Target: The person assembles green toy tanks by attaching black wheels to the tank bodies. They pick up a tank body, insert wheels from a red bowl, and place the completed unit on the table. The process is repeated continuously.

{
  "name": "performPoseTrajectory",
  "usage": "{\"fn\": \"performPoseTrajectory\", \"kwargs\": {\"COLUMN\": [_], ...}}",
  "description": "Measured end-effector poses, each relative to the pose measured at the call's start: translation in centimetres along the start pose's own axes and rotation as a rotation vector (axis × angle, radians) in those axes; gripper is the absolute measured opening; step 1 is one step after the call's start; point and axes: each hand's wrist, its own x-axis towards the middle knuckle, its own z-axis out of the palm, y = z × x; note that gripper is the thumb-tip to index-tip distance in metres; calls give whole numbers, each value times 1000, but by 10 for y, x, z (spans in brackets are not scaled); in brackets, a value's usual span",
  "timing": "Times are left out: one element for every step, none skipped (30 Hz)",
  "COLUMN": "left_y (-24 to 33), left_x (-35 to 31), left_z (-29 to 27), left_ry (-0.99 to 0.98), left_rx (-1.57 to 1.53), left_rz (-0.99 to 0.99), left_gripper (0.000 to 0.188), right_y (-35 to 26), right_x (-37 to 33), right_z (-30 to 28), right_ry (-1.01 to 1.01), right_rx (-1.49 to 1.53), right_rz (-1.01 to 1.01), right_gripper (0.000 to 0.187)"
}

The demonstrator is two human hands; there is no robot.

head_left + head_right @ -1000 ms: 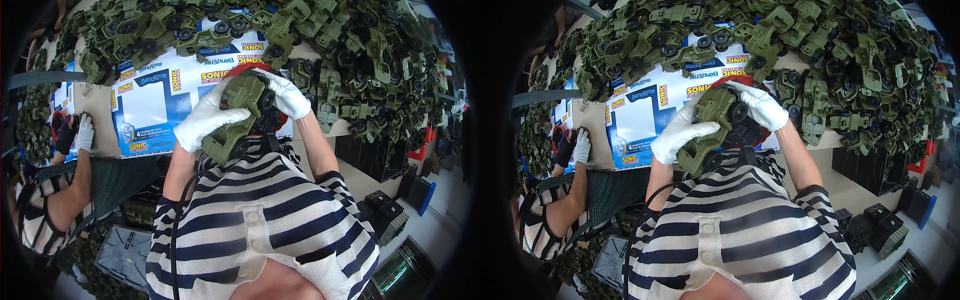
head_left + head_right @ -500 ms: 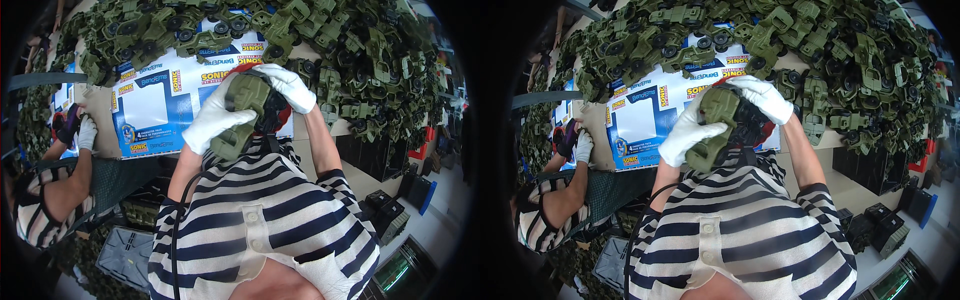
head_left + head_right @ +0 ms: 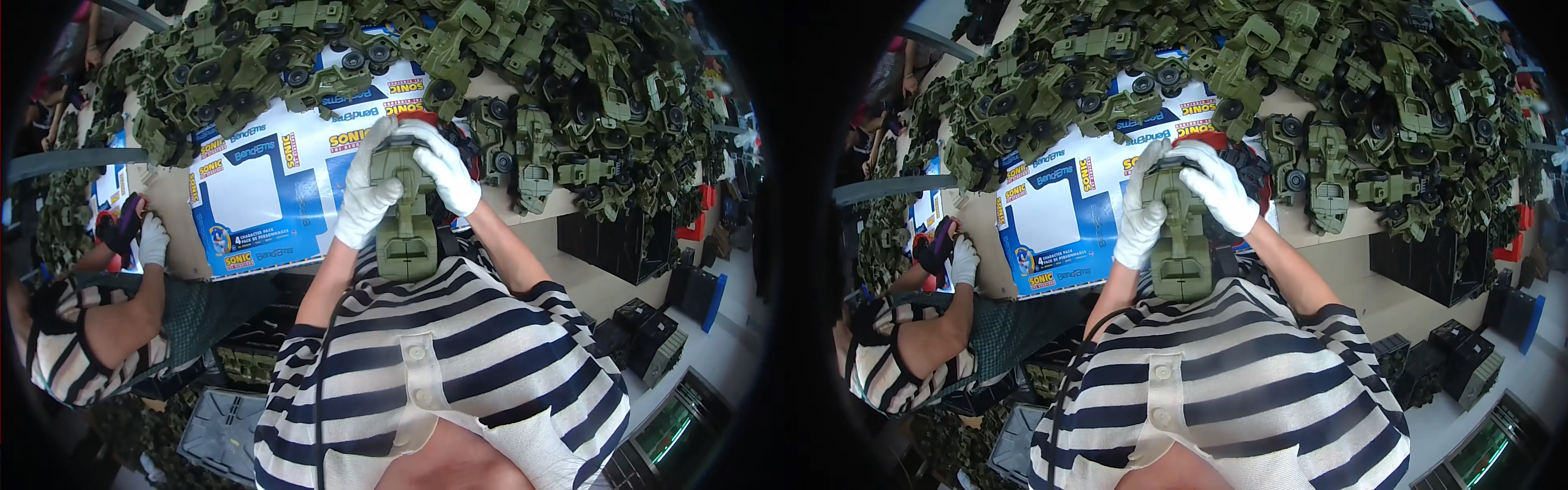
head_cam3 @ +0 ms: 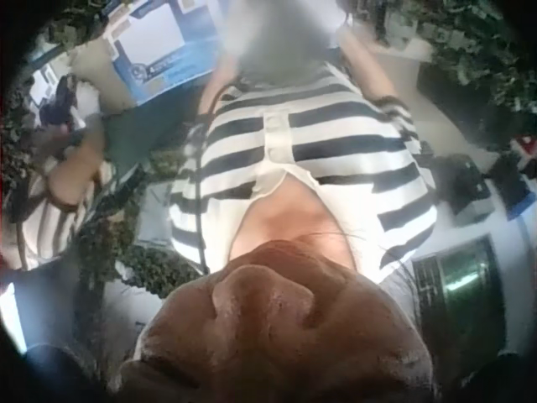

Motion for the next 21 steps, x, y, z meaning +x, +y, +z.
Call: {"fn": "performPoseTrajectory", "kwargs": {"left_y": [-3, -5, -5, -5, -6, -7, -6, -4, -2, -1, 1, 4, 4, 4, 16, 12, 3, -15, 24, 23, 9], "left_x": [-1, -2, -3, -4, -5, -5, -4, -3, -4, -2, 0, 1, 1, 6, 12, 20, 29, 35, 45, 47, 50], "left_z": [-2, -4, -5, -2, -2, -2, -2, 1, 2, 3, 5, 6, 6, -1, 11, 8, 4, -3, 39, 57, 60], "left_ry": [10, 20, 30, 47, 54, 62, 65, 80, 79, 70, 58, 60, 115, 113, 243, 333, 454, 486, 361, 223, 66], "left_rx": [42, 85, 128, 247, 295, 343, 393, 422, 442, 460, 477, 576, 587, 790, 699, 676, 699, 508, 709, 742, 841], "left_rz": [-7, -14, -20, 78, 83, 88, 93, 99, 100, 106, 114, 203, 135, 160, 25, 54, 90, 52, 91, 131, 298], "left_gripper": [95, 93, 91, 80, 76, 71, 67, 50, 46, 41, 37, 29, 28, 30, 32, 32, 31, 35, 41, 48, 56], "right_y": [1, 0, -3, -13, -21, -17, -11, -7, -5, -5, -6, -9, -14, -22, -10, -17, -22, -33, -38, -43, -45], "right_x": [2, 0, -5, -12, -17, -18, -19, -22, -26, -26, -26, -26, -20, -17, -23, -35, -46, -55, -70, -86, -95], "right_z": [-2, 1, 6, 14, 19, 22, 25, 26, 27, 25, 27, 33, 31, 28, 27, 17, 2, -7, -10, -11, -16], "right_ry": [22, 65, 108, 141, 174, 205, 241, 251, 261, 280, 286, 297, 317, 299, 338, 257, 89, 3, 89, 169, 213], "right_rx": [-168, -214, -260, -202, -144, -132, -119, -137, -155, -179, -108, -38, 15, -57, -181, 104, 104, 179, 409, 660, 920], "right_rz": [-109, -97, -84, -44, -3, -10, -17, -44, -72, -104, -47, 7, 40, 135, 135, 265, 321, 341, 410, 463, 488], "right_gripper": [43, 46, 49, 52, 55, 53, 52, 50, 48, 47, 45, 43, 41, 46, 62, 79, 90, 92, 89, 86, 84]}}
